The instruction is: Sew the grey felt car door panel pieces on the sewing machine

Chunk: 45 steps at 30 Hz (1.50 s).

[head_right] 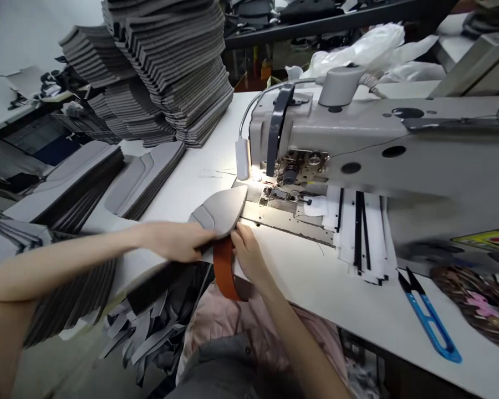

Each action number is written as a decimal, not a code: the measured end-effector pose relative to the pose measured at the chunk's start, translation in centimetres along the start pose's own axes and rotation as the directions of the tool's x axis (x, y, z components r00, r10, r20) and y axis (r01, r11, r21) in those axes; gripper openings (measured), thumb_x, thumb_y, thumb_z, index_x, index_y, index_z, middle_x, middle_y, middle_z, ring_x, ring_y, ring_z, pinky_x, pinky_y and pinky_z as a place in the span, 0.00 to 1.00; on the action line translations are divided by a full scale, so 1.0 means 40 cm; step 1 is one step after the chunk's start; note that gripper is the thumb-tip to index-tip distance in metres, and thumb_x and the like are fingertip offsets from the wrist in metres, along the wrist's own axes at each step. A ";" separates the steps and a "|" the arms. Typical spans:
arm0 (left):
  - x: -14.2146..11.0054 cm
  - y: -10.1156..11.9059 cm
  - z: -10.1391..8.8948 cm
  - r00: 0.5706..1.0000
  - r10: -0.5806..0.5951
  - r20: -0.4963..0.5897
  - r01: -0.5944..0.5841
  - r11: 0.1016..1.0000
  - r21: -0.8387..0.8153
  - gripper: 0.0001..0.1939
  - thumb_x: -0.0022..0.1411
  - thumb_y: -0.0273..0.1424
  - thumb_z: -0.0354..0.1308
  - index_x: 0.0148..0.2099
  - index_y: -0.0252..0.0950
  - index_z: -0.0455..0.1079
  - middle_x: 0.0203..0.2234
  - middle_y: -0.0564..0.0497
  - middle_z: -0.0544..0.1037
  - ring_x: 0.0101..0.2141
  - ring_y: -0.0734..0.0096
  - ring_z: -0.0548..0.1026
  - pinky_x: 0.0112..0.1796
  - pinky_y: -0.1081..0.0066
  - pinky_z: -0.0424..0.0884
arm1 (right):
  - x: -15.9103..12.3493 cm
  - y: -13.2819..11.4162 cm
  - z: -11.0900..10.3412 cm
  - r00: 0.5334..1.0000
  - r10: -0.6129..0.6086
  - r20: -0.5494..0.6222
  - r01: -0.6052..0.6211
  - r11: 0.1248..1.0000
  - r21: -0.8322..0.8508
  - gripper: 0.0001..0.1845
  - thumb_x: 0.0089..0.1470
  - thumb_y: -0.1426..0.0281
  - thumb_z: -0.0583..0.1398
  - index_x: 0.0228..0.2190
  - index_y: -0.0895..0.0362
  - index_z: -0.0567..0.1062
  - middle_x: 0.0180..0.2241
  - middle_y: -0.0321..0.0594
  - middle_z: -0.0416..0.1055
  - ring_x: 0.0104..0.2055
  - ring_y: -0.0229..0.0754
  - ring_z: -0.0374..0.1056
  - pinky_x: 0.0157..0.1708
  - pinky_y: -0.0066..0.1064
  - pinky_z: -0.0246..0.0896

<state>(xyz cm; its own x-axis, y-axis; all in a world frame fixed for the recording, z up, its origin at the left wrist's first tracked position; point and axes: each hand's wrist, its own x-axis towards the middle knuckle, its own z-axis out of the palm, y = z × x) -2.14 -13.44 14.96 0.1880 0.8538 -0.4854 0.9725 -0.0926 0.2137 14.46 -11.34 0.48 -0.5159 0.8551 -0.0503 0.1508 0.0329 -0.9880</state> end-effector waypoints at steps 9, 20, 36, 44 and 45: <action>0.116 -0.021 -0.001 0.982 0.132 -0.135 -0.168 0.937 -0.307 0.14 0.65 0.33 0.49 0.32 0.34 0.72 0.29 0.48 0.78 0.32 0.65 0.76 0.36 0.68 0.71 | -0.015 -0.017 0.029 0.988 -0.057 -0.147 0.069 0.994 0.080 0.29 0.56 0.71 0.53 0.60 0.56 0.68 0.58 0.47 0.70 0.60 0.49 0.64 0.61 0.44 0.59; 0.328 -0.157 0.010 0.964 0.104 -0.245 -0.261 0.541 -0.799 0.17 0.48 0.38 0.69 0.39 0.32 0.79 0.37 0.47 0.81 0.40 0.63 0.77 0.44 0.65 0.72 | -0.030 0.005 0.008 0.969 -0.144 -0.199 0.047 0.903 -0.428 0.33 0.59 0.71 0.53 0.65 0.61 0.63 0.47 0.51 0.75 0.48 0.54 0.70 0.47 0.45 0.69; 0.462 -0.122 0.082 0.969 0.020 -0.245 -0.213 0.567 -0.795 0.15 0.39 0.29 0.74 0.33 0.31 0.80 0.31 0.46 0.83 0.37 0.61 0.81 0.46 0.62 0.77 | -0.027 -0.020 -0.036 0.988 0.062 -0.143 -0.134 0.806 -0.576 0.30 0.58 0.76 0.62 0.62 0.63 0.68 0.27 0.38 0.74 0.27 0.40 0.67 0.32 0.30 0.61; 0.471 -0.111 0.067 0.983 -0.018 -0.182 -0.141 0.561 -0.816 0.14 0.36 0.26 0.75 0.29 0.31 0.77 0.27 0.48 0.81 0.33 0.65 0.79 0.42 0.65 0.77 | -0.030 -0.007 -0.036 0.989 0.023 -0.145 -0.099 0.833 -0.544 0.30 0.57 0.76 0.62 0.61 0.63 0.69 0.26 0.37 0.73 0.26 0.39 0.65 0.29 0.29 0.57; 0.472 -0.110 0.065 0.985 -0.018 -0.174 -0.134 0.557 -0.820 0.15 0.36 0.26 0.75 0.29 0.30 0.77 0.26 0.48 0.81 0.32 0.66 0.79 0.41 0.65 0.77 | -0.031 -0.006 -0.037 0.989 0.020 -0.144 -0.096 0.837 -0.538 0.30 0.57 0.76 0.62 0.61 0.63 0.69 0.26 0.36 0.73 0.26 0.39 0.65 0.29 0.29 0.57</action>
<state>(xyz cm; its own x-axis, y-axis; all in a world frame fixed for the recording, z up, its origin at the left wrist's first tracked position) -2.53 1.76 2.66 0.1435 0.9314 -0.3345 0.4038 0.2535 0.8790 16.31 -11.66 0.98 -0.3861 0.9212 -0.0490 0.6296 0.2244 -0.7438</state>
